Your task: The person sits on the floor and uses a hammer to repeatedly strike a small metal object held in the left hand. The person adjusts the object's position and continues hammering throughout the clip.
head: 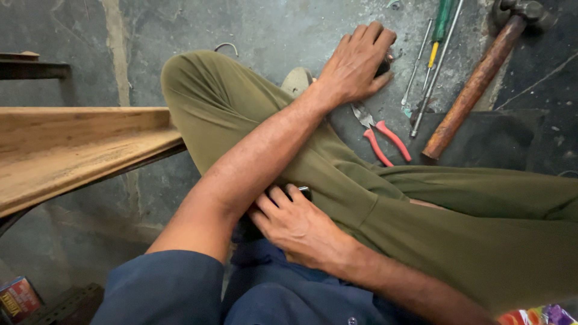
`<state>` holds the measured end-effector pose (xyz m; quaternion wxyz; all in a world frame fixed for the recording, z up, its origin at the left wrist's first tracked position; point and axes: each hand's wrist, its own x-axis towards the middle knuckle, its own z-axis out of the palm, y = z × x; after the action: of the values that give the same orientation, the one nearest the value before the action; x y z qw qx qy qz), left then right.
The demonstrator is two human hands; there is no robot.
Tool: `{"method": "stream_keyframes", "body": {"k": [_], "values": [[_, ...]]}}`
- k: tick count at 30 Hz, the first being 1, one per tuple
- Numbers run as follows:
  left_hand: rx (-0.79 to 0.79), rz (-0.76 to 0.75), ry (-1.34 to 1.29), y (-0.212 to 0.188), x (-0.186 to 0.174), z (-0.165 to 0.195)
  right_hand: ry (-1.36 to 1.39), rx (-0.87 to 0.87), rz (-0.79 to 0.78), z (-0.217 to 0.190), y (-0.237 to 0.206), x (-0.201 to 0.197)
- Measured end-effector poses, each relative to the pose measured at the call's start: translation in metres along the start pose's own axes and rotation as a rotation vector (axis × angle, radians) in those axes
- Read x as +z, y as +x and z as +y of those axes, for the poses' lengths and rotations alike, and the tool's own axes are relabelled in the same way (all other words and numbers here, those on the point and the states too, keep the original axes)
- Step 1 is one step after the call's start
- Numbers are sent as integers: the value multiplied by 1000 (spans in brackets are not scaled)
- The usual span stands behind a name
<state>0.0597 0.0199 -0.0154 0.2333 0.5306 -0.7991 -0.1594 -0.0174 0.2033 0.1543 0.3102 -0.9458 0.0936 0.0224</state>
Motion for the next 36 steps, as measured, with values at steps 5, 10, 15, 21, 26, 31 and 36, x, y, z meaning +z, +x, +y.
{"method": "stream_keyframes", "body": {"k": [5, 10, 15, 21, 26, 31, 36], "values": [[-39, 8, -5, 0, -4, 3, 6, -1, 96, -1, -4, 1], [-219, 21, -7, -5, -7, 7, 485, -9, 229, 47, -30, -17], [-147, -16, -70, -9, -5, 3, 113, 774, 521, 162, -60, -22], [-76, -61, -53, -7, 2, 0, -184, 842, 671, 209, -66, 30], [48, 32, -20, -4, 9, -4, -151, 951, 621, 217, -69, 41], [122, 1, -29, -5, 10, -9, -71, 908, 709, 218, -70, 42], [110, 95, -180, -4, 7, -10, 138, 878, 874, 231, -69, 49]]}}
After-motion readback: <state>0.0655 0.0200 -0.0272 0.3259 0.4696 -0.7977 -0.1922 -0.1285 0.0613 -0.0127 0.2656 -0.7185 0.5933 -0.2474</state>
